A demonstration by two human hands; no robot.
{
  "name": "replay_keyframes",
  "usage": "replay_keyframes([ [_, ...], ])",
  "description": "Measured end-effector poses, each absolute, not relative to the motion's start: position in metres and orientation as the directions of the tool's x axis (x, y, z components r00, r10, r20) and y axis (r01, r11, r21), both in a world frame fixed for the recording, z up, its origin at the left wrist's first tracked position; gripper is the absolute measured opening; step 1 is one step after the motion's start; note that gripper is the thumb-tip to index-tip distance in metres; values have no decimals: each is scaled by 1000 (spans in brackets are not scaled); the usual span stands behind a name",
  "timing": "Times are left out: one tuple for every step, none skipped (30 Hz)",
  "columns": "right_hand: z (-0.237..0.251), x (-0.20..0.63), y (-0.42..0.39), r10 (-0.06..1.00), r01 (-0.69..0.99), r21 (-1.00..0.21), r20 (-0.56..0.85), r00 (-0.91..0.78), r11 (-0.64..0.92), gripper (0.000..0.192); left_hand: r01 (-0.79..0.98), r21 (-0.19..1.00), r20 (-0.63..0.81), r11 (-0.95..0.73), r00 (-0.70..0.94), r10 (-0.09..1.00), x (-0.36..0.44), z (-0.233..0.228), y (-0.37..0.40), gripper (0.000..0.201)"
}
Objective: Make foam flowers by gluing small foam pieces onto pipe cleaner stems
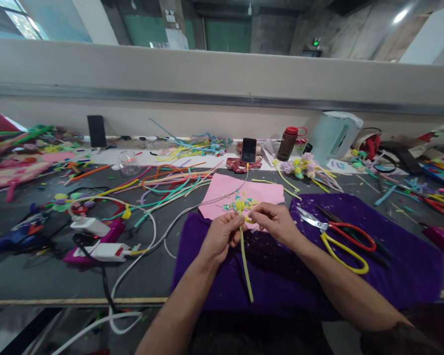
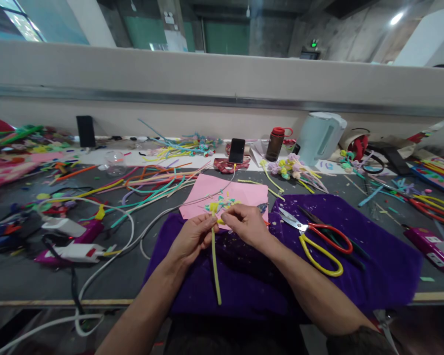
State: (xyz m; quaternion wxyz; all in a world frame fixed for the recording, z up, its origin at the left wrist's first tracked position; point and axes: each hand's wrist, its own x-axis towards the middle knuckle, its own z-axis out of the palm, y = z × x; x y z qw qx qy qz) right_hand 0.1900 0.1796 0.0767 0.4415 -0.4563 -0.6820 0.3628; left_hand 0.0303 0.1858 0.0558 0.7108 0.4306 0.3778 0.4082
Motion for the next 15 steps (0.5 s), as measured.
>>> replay_keyframes([
  [77,190,180,946,278,-914,239,-217,295,19,-259,924,-174,282,371,912,31,56,186,32],
  [78,190,181,948,255,-929,207,-241,267,18,-260,929,-159,262,357,920,31,56,186,32],
  [78,190,181,948,234,-941,180,-263,244,18,-259,935,-145,242,342,928,32,56,185,32],
  [78,190,181,946,222,-948,163,-279,229,17,-257,940,-133,225,330,934,32,56,185,32],
  [78,190,181,945,219,-949,157,-288,225,16,-255,943,-125,213,322,938,33,56,185,32],
  [77,189,181,943,224,-947,160,-290,230,16,-254,945,-118,205,320,940,33,56,185,32],
  [76,188,182,942,230,-943,169,-290,240,15,-253,946,-115,202,321,940,33,56,185,31],
  [76,188,182,939,237,-938,181,-291,254,15,-252,946,-115,203,325,939,33,56,185,31],
  [75,188,182,936,243,-932,192,-295,268,13,-252,946,-114,204,328,938,34,55,185,31],
  [74,188,182,933,246,-928,204,-298,281,12,-254,945,-115,206,332,936,34,55,185,30],
  [73,188,182,929,246,-924,214,-301,292,11,-256,944,-116,209,334,935,34,55,185,30],
  [73,188,183,926,246,-921,222,-304,302,11,-258,943,-118,212,337,934,33,55,185,30],
  [72,189,183,924,248,-919,225,-309,307,11,-256,943,-118,214,341,932,33,55,184,30],
  [72,189,184,923,251,-918,224,-314,308,11,-252,944,-117,212,345,931,33,55,184,29],
  [71,190,185,922,253,-918,219,-319,305,12,-244,947,-116,208,345,932,33,56,184,29],
])
